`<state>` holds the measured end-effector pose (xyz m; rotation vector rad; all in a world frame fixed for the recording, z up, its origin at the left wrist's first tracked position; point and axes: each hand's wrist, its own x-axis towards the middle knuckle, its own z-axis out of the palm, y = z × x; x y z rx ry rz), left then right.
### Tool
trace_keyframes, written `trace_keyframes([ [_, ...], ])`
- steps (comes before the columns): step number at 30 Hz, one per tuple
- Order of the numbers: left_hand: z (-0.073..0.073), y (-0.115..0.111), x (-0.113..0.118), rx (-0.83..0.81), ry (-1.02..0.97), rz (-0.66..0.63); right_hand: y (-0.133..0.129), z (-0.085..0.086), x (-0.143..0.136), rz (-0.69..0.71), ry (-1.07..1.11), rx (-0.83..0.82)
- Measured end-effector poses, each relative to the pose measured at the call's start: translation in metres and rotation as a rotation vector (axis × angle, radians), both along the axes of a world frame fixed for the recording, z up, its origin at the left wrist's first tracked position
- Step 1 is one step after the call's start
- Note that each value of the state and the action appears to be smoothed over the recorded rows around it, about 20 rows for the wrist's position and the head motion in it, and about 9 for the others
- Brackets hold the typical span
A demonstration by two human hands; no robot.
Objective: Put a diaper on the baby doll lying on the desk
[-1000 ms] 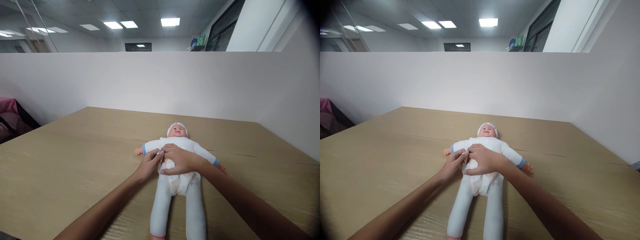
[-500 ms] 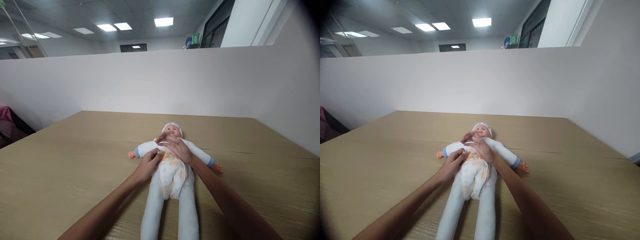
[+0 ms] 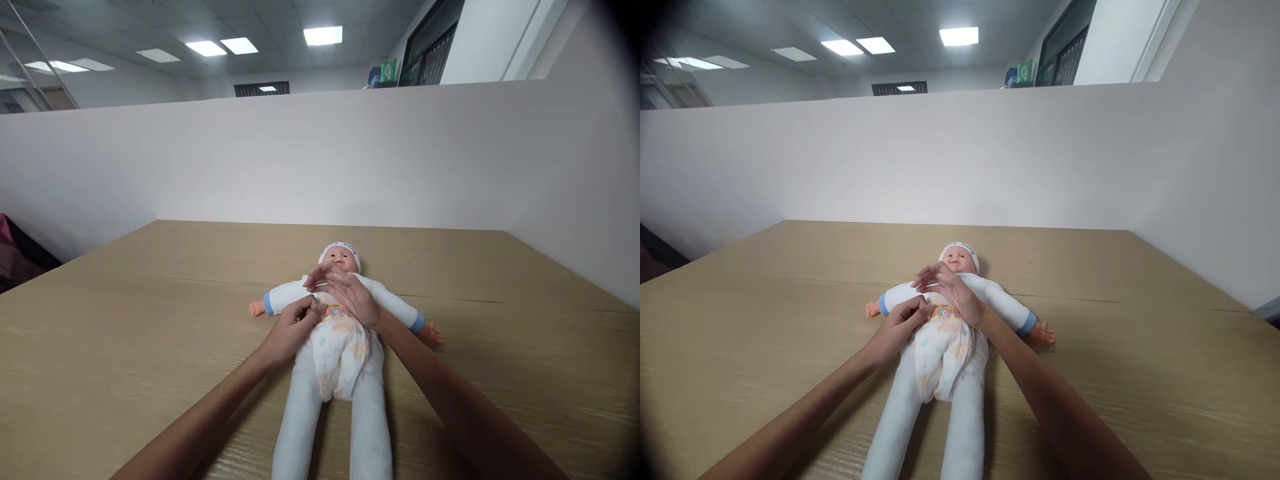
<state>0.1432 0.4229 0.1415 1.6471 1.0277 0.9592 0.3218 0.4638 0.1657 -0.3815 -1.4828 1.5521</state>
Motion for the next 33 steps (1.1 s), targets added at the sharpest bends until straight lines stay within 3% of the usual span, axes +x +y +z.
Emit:
trace_keyframes([
  [10,-0.006,-0.002,0.007,-0.035,-0.071,0.103,0.001,-0.003,-0.001,-0.013,-0.035,0.006],
  [14,-0.004,-0.005,0.005,-0.027,-0.096,0.096,-0.008,0.006,0.0,-0.178,-0.008,0.097],
  [18,0.006,-0.03,-0.01,0.083,0.012,0.177,-0.061,0.028,0.004,-0.548,-0.168,0.327],
  [20,0.011,-0.056,-0.022,0.196,0.118,0.185,-0.104,0.032,0.006,-0.587,-0.373,0.404],
  [23,0.014,-0.099,-0.036,0.331,0.292,0.037,-0.171,0.019,0.008,-0.493,-0.721,0.509],
  [26,0.013,-0.128,-0.042,0.424,0.458,-0.115,-0.214,-0.007,0.012,-0.43,-0.879,0.541],
  [29,0.008,-0.136,-0.037,0.443,0.573,-0.105,-0.225,-0.028,0.023,-0.493,-0.944,0.505],
  [33,0.0,-0.133,-0.019,0.4,0.67,0.069,-0.213,-0.042,0.039,-0.664,-0.95,0.491],
])
